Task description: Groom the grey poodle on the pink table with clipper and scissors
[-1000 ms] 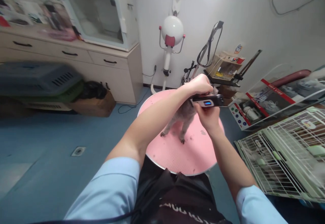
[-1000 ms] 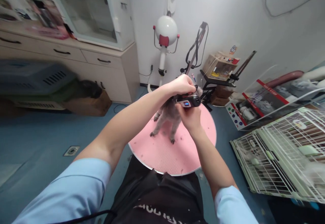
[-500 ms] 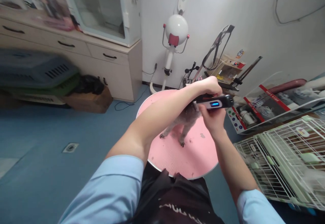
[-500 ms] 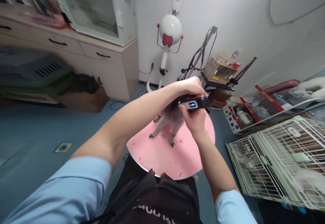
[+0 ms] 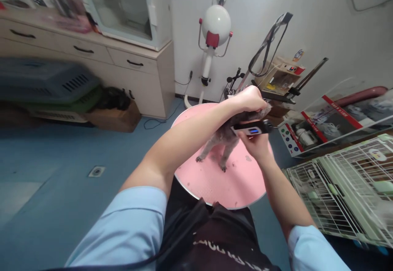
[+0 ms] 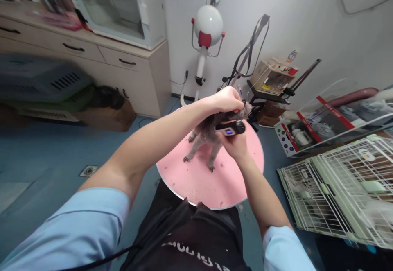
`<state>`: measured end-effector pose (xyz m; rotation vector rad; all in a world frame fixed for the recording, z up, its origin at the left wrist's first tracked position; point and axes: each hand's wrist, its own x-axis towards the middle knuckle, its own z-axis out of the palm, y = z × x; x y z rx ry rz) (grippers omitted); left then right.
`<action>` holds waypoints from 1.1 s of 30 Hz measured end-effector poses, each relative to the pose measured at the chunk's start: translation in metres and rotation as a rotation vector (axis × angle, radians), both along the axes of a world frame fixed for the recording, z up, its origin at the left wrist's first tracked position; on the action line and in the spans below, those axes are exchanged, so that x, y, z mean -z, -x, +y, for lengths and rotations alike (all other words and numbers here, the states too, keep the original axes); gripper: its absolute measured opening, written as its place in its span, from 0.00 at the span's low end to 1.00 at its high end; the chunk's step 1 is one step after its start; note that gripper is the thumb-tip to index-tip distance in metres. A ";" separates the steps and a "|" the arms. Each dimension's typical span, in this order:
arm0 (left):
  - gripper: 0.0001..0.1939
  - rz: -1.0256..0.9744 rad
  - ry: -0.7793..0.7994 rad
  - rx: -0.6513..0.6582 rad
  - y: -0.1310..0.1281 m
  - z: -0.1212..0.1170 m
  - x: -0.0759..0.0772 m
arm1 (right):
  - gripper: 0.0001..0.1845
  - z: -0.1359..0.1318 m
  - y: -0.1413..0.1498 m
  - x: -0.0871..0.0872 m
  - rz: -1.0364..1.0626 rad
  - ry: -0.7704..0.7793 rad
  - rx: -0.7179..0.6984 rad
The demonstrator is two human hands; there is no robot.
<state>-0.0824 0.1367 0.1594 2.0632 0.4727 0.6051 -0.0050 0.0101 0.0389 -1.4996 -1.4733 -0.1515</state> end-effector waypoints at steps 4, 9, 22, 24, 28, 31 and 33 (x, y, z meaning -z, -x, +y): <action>0.11 -0.053 0.046 -0.016 0.002 -0.003 0.003 | 0.17 0.007 0.004 0.026 -0.032 0.141 -0.136; 0.10 -0.090 0.097 -0.017 0.003 -0.005 0.006 | 0.20 0.004 0.008 0.050 0.011 0.154 -0.176; 0.11 -0.077 0.075 -0.076 0.017 -0.011 0.017 | 0.20 0.000 0.019 0.087 0.014 0.160 -0.170; 0.11 -0.089 0.058 -0.087 0.020 -0.012 0.019 | 0.20 0.003 0.022 0.092 0.056 0.138 -0.156; 0.12 -0.130 0.058 -0.118 0.028 -0.015 0.022 | 0.15 0.004 0.031 0.115 0.075 0.219 -0.336; 0.12 -0.141 0.090 -0.127 0.036 -0.015 0.026 | 0.14 -0.005 0.032 0.134 0.139 0.113 -0.310; 0.11 -0.154 0.102 -0.144 0.039 -0.015 0.030 | 0.16 -0.010 0.028 0.139 0.173 0.001 -0.217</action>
